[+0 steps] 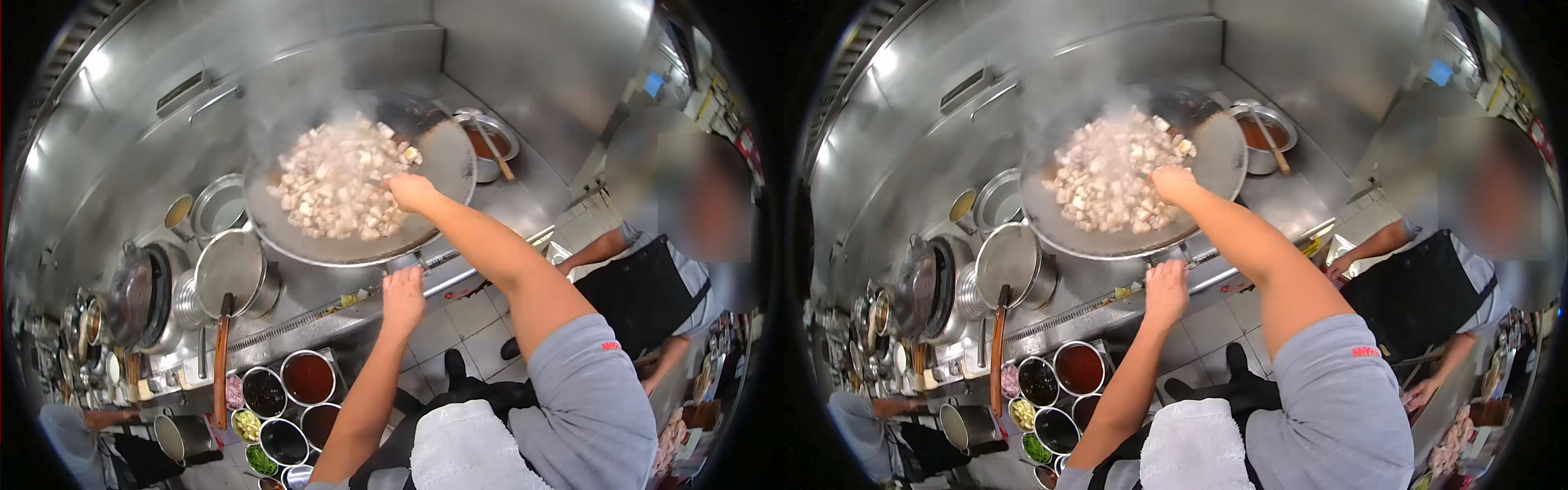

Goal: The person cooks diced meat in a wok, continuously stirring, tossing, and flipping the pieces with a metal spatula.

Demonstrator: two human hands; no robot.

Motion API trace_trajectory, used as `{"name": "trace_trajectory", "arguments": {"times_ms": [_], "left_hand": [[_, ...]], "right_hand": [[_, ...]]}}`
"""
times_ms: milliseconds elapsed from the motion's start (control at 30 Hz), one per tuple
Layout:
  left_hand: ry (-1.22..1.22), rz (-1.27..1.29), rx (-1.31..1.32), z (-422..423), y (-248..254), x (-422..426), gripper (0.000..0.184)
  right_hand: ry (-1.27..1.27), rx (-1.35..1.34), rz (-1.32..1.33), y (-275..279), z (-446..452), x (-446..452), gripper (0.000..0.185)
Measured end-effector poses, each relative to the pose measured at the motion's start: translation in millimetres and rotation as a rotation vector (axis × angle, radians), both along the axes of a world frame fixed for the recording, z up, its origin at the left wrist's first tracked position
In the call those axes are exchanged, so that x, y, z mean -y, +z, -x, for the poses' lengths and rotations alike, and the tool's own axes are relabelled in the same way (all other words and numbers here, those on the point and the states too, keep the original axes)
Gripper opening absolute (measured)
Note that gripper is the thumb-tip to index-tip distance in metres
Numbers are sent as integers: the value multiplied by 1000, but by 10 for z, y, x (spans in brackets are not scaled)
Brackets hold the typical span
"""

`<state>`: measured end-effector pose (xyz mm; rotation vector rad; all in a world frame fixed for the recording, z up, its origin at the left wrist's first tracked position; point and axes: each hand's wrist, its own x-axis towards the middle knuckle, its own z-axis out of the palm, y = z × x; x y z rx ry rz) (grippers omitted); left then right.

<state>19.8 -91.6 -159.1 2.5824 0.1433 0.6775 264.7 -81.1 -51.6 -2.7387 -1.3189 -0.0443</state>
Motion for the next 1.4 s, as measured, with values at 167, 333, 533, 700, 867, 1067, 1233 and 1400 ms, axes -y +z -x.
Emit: {"name": "trace_trajectory", "arguments": {"times_ms": [167, 333, 533, 700, 867, 1067, 1233, 1400], "left_hand": [[8, -34, 16, 30, 114, 73, 18], [32, -67, -13, 59, 155, 142, 19], [91, -111, 8, -78, 120, 285, 21], [203, -162, 34, -186, 87, 429, 24], [260, -204, -29, -192, 34, 494, 25], [302, -223, 112, -331, -14, 553, 22], [360, -217, 93, -374, -30, 591, 22], [361, -199, 45, -354, -24, 550, 24]], "right_hand": [[119, -304, -111, 189, -145, 1372, 58], [84, -647, -363, -293, 50, 2492, 64], [27, -759, -539, -605, 386, 2934, 64], [-50, -663, -620, -585, 542, 3058, 58], [-74, -516, -505, -431, 294, 2977, 46], [-149, -1675, -756, -692, -124, 2942, 53], [-227, -2074, -753, -660, -348, 2906, 27], [-116, -2165, -641, -810, -376, 3001, 29]]}}
